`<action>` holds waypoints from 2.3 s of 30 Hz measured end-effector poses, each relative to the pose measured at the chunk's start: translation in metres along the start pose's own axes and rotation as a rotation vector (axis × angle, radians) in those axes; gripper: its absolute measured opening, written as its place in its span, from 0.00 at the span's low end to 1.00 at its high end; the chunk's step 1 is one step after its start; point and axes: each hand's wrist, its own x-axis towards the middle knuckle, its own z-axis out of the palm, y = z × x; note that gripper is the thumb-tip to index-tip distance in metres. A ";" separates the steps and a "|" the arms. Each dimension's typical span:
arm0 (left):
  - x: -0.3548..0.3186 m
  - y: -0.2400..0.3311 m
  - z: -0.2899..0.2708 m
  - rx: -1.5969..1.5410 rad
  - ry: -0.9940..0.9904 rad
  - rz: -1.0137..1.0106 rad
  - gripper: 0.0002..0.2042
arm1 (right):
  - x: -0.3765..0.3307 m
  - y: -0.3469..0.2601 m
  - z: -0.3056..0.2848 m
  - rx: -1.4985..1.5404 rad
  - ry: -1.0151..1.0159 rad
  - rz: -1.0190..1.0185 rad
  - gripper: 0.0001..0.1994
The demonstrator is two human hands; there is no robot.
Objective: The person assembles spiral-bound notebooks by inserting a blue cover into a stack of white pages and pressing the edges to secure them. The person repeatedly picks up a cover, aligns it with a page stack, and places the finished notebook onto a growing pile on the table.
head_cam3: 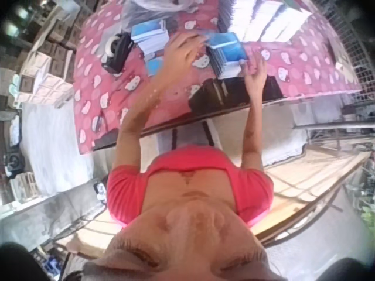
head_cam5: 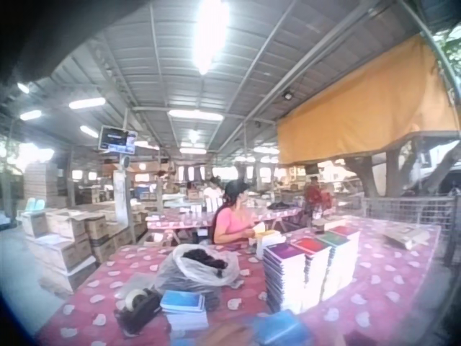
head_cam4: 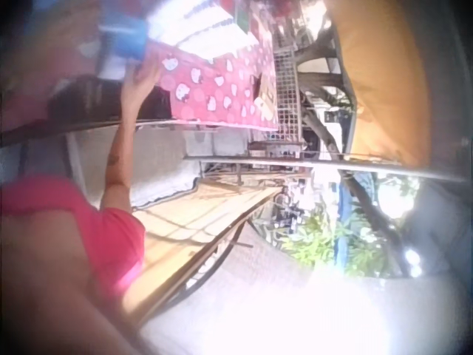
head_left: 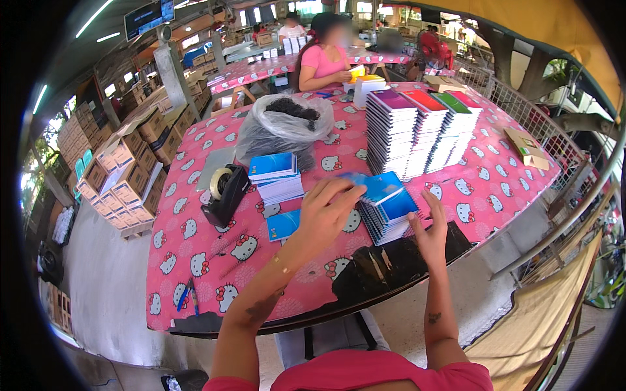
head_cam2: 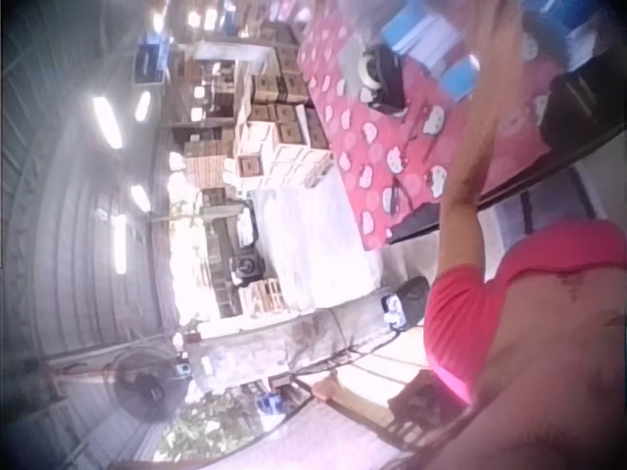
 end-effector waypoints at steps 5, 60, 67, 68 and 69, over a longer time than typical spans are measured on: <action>-0.014 -0.040 0.077 -0.169 -0.197 0.137 0.16 | 0.007 0.052 0.008 0.408 -0.293 0.260 0.25; -0.228 -0.046 -0.111 0.671 -0.229 -0.726 0.23 | -0.106 -0.020 0.133 0.764 -0.698 0.464 0.08; -0.183 0.007 -0.091 0.213 -0.074 -0.748 0.07 | -0.109 -0.012 0.134 0.783 -0.749 0.372 0.13; -0.183 0.012 -0.087 0.131 -0.091 -0.753 0.05 | -0.112 -0.008 0.135 0.797 -0.749 0.378 0.13; -0.185 0.011 -0.085 0.116 -0.078 -0.746 0.06 | -0.111 -0.009 0.136 0.816 -0.751 0.376 0.14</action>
